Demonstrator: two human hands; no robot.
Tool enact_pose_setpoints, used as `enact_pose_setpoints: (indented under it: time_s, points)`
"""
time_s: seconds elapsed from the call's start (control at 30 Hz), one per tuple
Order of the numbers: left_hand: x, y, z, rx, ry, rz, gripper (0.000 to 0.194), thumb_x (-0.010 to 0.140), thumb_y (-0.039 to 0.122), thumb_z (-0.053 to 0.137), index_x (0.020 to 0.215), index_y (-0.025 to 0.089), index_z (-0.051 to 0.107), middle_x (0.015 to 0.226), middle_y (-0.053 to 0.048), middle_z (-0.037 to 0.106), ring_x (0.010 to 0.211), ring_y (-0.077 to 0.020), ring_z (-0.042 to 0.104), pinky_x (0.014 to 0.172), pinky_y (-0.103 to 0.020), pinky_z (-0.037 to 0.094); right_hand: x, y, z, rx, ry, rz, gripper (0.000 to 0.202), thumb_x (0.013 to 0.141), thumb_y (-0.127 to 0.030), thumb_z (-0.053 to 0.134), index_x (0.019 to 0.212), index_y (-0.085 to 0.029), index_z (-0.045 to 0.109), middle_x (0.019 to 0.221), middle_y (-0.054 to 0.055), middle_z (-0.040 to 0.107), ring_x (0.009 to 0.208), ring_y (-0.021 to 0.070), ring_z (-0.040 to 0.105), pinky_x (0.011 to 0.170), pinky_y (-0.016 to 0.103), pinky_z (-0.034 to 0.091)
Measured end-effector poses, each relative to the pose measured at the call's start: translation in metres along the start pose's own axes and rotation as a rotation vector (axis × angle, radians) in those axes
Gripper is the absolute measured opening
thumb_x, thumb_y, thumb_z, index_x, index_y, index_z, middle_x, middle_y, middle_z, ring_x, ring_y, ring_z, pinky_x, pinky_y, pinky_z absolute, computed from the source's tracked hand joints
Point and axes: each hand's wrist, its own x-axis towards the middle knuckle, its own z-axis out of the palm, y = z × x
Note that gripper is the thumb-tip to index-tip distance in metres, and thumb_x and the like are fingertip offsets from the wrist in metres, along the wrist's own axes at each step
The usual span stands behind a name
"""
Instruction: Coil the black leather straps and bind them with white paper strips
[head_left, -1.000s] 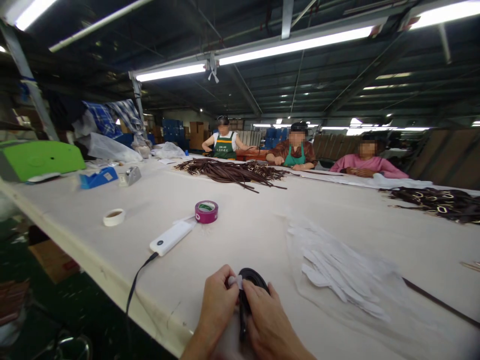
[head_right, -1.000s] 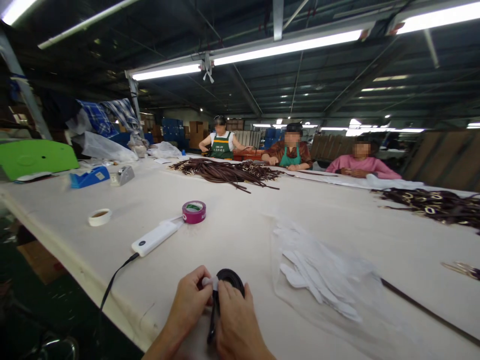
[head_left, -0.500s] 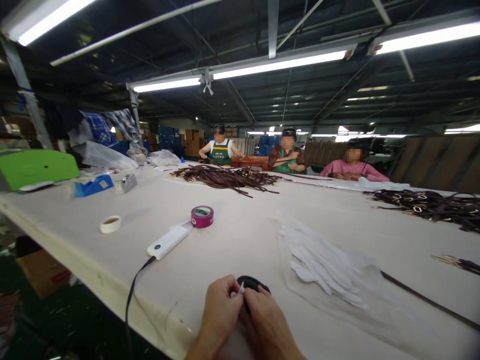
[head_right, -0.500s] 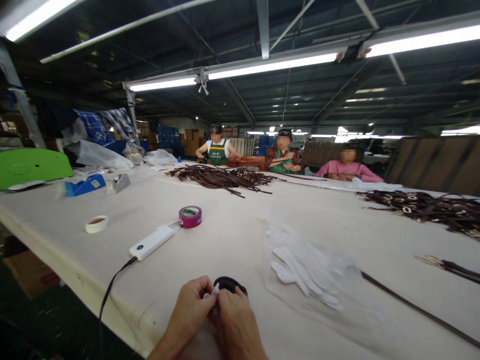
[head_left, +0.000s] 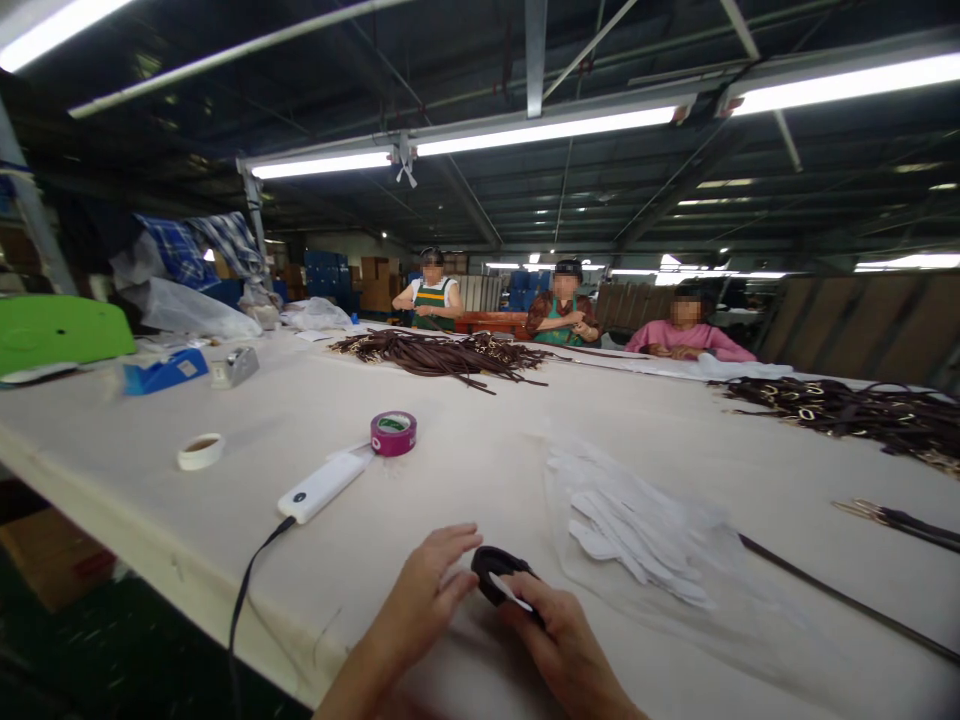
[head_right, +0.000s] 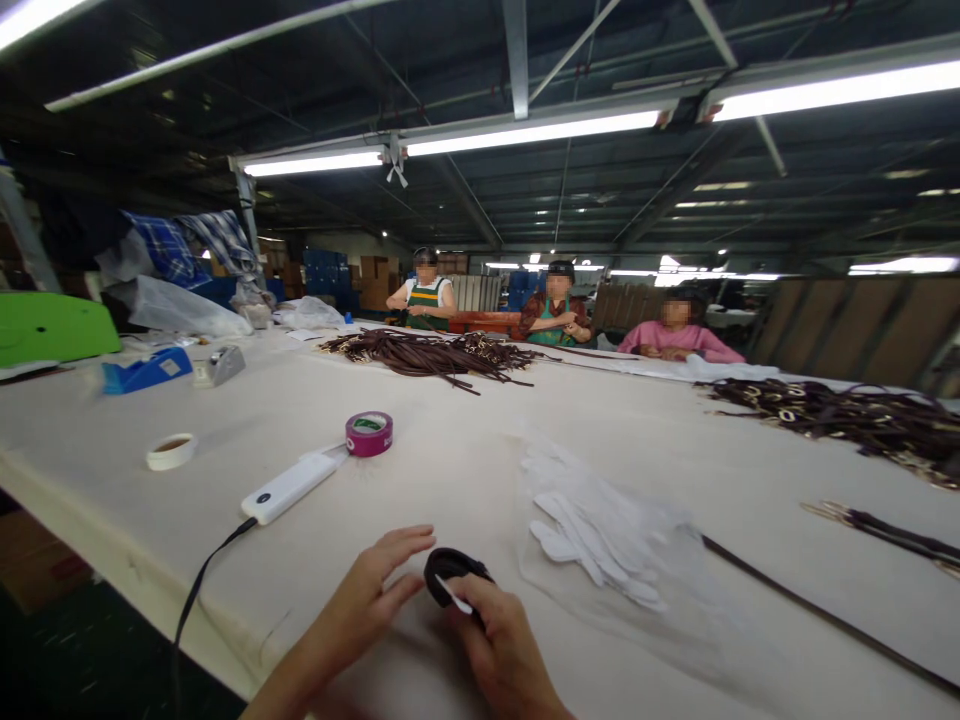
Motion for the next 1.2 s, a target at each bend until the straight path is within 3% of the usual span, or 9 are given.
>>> enact_pose_setpoints:
  time_s: [0.07, 0.1, 0.23, 0.43, 0.53, 0.67, 0.87, 1.0, 1.2]
  points:
    - [0.000, 0.001, -0.007, 0.223, -0.161, 0.120, 0.044, 0.081, 0.018, 0.057, 0.124, 0.030, 0.062, 0.139, -0.004, 0.056, 0.139, -0.0297, 0.033, 0.115, -0.052, 0.017, 0.000, 0.000, -0.005, 0.059, -0.039, -0.002, 0.023, 0.092, -0.034, 0.049, 0.091, -0.022, 0.068, 0.082, 0.002, 0.070, 0.075, 0.0194, 0.062, 0.069, 0.027, 0.045]
    - [0.000, 0.003, -0.010, 0.283, -0.237, 0.143, 0.044, 0.083, 0.016, 0.057, 0.123, 0.033, 0.062, 0.136, -0.001, 0.059, 0.141, -0.0293, 0.030, 0.116, -0.052, 0.013, 0.000, 0.000, -0.007, 0.080, -0.059, -0.012, 0.021, 0.092, -0.034, 0.051, 0.093, -0.022, 0.068, 0.084, 0.001, 0.071, 0.077, 0.0196, 0.063, 0.072, 0.027, 0.046]
    - [0.005, 0.014, -0.019, 0.321, -0.377, 0.124, 0.027, 0.082, 0.019, 0.064, 0.104, 0.033, 0.073, 0.103, -0.001, 0.072, 0.126, -0.0270, 0.045, 0.108, -0.042, 0.026, -0.001, -0.001, -0.011, 0.100, -0.156, -0.048, 0.014, 0.089, -0.030, 0.058, 0.090, -0.023, 0.070, 0.089, 0.001, 0.073, 0.082, 0.0194, 0.065, 0.078, 0.026, 0.045]
    - [0.010, 0.008, -0.015, 0.249, -0.367, 0.056, 0.019, 0.072, 0.017, 0.071, 0.090, 0.022, 0.073, 0.094, -0.001, 0.068, 0.094, -0.0199, 0.059, 0.087, -0.029, 0.041, 0.000, 0.000, -0.010, 0.106, -0.179, -0.050, 0.016, 0.090, -0.030, 0.058, 0.082, -0.023, 0.069, 0.086, 0.000, 0.072, 0.085, 0.0191, 0.063, 0.080, 0.028, 0.043]
    - [0.005, -0.003, 0.003, 0.271, -0.367, 0.137, 0.030, 0.081, 0.016, 0.060, 0.110, 0.021, 0.067, 0.107, -0.005, 0.066, 0.100, -0.0206, 0.057, 0.089, -0.029, 0.043, -0.003, 0.005, -0.009, 0.012, -0.138, -0.131, 0.013, 0.090, -0.022, 0.056, 0.083, -0.022, 0.067, 0.086, 0.001, 0.071, 0.086, 0.0188, 0.063, 0.085, 0.029, 0.042]
    - [-0.001, -0.017, 0.028, 0.433, -0.342, 0.277, 0.047, 0.093, 0.022, 0.043, 0.140, 0.016, 0.043, 0.127, -0.015, 0.058, 0.115, -0.0269, 0.048, 0.102, -0.041, 0.039, -0.007, 0.010, -0.009, -0.197, -0.073, -0.242, 0.016, 0.086, -0.010, 0.057, 0.087, -0.023, 0.066, 0.097, 0.002, 0.069, 0.093, 0.0185, 0.059, 0.084, 0.029, 0.041]
    - [0.002, -0.013, 0.036, 0.487, -0.344, 0.316, 0.028, 0.091, 0.019, 0.044, 0.114, 0.018, 0.061, 0.112, -0.013, 0.061, 0.107, -0.0271, 0.050, 0.093, -0.041, 0.043, -0.011, 0.016, -0.010, -0.663, 0.061, -0.356, 0.019, 0.086, -0.016, 0.058, 0.068, -0.022, 0.058, 0.068, 0.000, 0.058, 0.066, 0.0160, 0.052, 0.061, 0.029, 0.031]
    - [0.004, -0.007, 0.041, 0.402, -0.317, 0.347, 0.028, 0.091, 0.017, 0.043, 0.113, 0.017, 0.061, 0.110, -0.013, 0.062, 0.106, -0.0253, 0.053, 0.091, -0.037, 0.047, -0.015, 0.018, -0.016, -0.467, 0.006, -0.257, 0.020, 0.086, -0.010, 0.049, 0.073, -0.021, 0.060, 0.072, 0.001, 0.060, 0.065, 0.0131, 0.057, 0.056, 0.023, 0.035]
    - [0.009, -0.021, 0.054, 0.397, -0.335, 0.328, 0.052, 0.088, 0.012, 0.042, 0.140, 0.020, 0.044, 0.115, -0.013, 0.062, 0.105, -0.0241, 0.058, 0.091, -0.036, 0.050, -0.015, 0.021, -0.025, -0.158, 0.043, -0.235, 0.027, 0.082, -0.006, 0.045, 0.084, -0.022, 0.066, 0.079, 0.003, 0.062, 0.076, 0.0148, 0.059, 0.067, 0.021, 0.043]
